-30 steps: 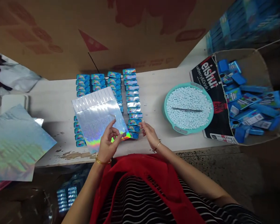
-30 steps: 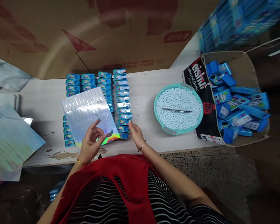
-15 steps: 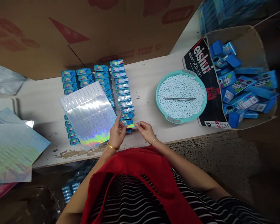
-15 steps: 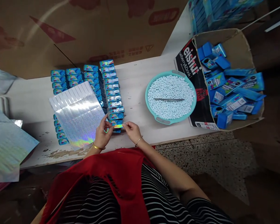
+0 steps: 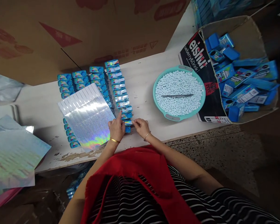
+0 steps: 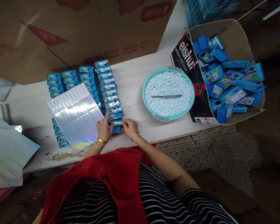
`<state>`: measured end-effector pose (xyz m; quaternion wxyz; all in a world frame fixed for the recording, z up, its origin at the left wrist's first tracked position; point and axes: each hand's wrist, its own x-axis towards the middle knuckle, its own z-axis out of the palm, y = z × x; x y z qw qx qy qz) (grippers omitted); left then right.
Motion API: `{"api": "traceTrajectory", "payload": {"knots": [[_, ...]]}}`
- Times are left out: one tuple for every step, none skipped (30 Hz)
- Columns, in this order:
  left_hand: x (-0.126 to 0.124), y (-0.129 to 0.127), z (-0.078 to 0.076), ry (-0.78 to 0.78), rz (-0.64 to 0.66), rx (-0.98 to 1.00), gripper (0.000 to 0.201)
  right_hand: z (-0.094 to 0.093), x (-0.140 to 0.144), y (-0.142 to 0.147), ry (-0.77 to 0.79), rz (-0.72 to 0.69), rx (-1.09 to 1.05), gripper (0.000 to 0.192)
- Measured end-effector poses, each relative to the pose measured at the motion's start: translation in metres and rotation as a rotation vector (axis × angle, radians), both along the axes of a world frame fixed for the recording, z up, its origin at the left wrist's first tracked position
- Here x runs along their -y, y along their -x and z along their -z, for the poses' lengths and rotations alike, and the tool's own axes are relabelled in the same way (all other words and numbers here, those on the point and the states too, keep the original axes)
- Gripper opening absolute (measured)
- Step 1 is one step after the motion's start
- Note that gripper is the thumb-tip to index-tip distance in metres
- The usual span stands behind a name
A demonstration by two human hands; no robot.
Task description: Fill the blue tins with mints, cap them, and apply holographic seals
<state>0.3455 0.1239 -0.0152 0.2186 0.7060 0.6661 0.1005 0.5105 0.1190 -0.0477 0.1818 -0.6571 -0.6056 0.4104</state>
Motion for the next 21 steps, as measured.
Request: {"api": "traceTrajectory", "payload": {"knots": [[0.0, 0.0, 0.002, 0.0, 0.006, -0.009, 0.059, 0.002, 0.0, 0.0, 0.005, 0.004, -0.008, 0.026], [0.0, 0.0, 0.004, 0.0, 0.012, -0.018, 0.059, 0.005, 0.0, 0.001, 0.014, 0.012, -0.023, 0.026], [0.0, -0.001, 0.006, 0.002, 0.017, -0.024, 0.059, 0.009, 0.0, 0.001, 0.026, 0.023, -0.046, 0.026], [0.0, -0.001, 0.008, 0.006, 0.02, -0.029, 0.059, 0.013, 0.0, 0.001, 0.045, 0.038, -0.071, 0.025], [0.001, -0.001, 0.009, 0.008, 0.017, -0.035, 0.059, 0.017, 0.001, 0.001, 0.067, 0.057, -0.092, 0.024], [0.001, -0.001, 0.011, 0.007, 0.006, -0.043, 0.06, 0.021, 0.002, 0.001, 0.091, 0.077, -0.108, 0.022], [0.001, 0.0, 0.011, 0.0, -0.015, -0.051, 0.061, 0.024, 0.004, 0.0, 0.109, 0.102, -0.114, 0.02], [0.002, 0.002, 0.011, -0.013, -0.043, -0.057, 0.063, 0.026, 0.006, -0.001, 0.117, 0.126, -0.111, 0.021], [0.004, 0.004, 0.011, -0.031, -0.067, -0.057, 0.066, 0.026, 0.009, -0.003, 0.109, 0.142, -0.102, 0.026], [0.006, 0.007, 0.011, -0.051, -0.077, -0.049, 0.067, 0.026, 0.013, -0.004, 0.087, 0.144, -0.092, 0.032], [0.009, 0.011, 0.01, -0.066, -0.066, -0.034, 0.067, 0.024, 0.017, -0.005, 0.057, 0.127, -0.086, 0.037], [0.013, 0.014, 0.01, -0.072, -0.035, -0.019, 0.065, 0.021, 0.02, -0.006, 0.029, 0.09, -0.086, 0.041], [0.017, 0.018, 0.01, -0.067, 0.013, -0.009, 0.062, 0.017, 0.024, -0.006, 0.01, 0.034, -0.09, 0.043], [0.021, 0.021, 0.01, -0.051, 0.068, -0.007, 0.058, 0.014, 0.027, -0.005, 0.007, -0.034, -0.094, 0.044], [0.025, 0.023, 0.011, -0.03, 0.118, -0.013, 0.056, 0.01, 0.029, -0.004, 0.021, -0.102, -0.089, 0.046], [0.029, 0.025, 0.013, -0.008, 0.156, -0.024, 0.054, 0.007, 0.031, -0.002, 0.048, -0.166, -0.07, 0.048], [0.032, 0.026, 0.015, 0.01, 0.179, -0.038, 0.054, 0.004, 0.031, 0.001, 0.085, -0.223, -0.036, 0.05], [0.034, 0.026, 0.017, 0.022, 0.188, -0.05, 0.054, 0.002, 0.031, 0.003, 0.126, -0.271, 0.009, 0.052], [0.035, 0.026, 0.019, 0.029, 0.189, -0.058, 0.054, 0.002, 0.03, 0.005, 0.166, -0.311, 0.058, 0.054], [0.036, 0.026, 0.02, 0.029, 0.186, -0.061, 0.054, 0.002, 0.03, 0.007, 0.199, -0.344, 0.106, 0.055], [0.035, 0.026, 0.021, 0.025, 0.181, -0.055, 0.053, 0.003, 0.028, 0.008, 0.225, -0.375, 0.147, 0.057]]}}
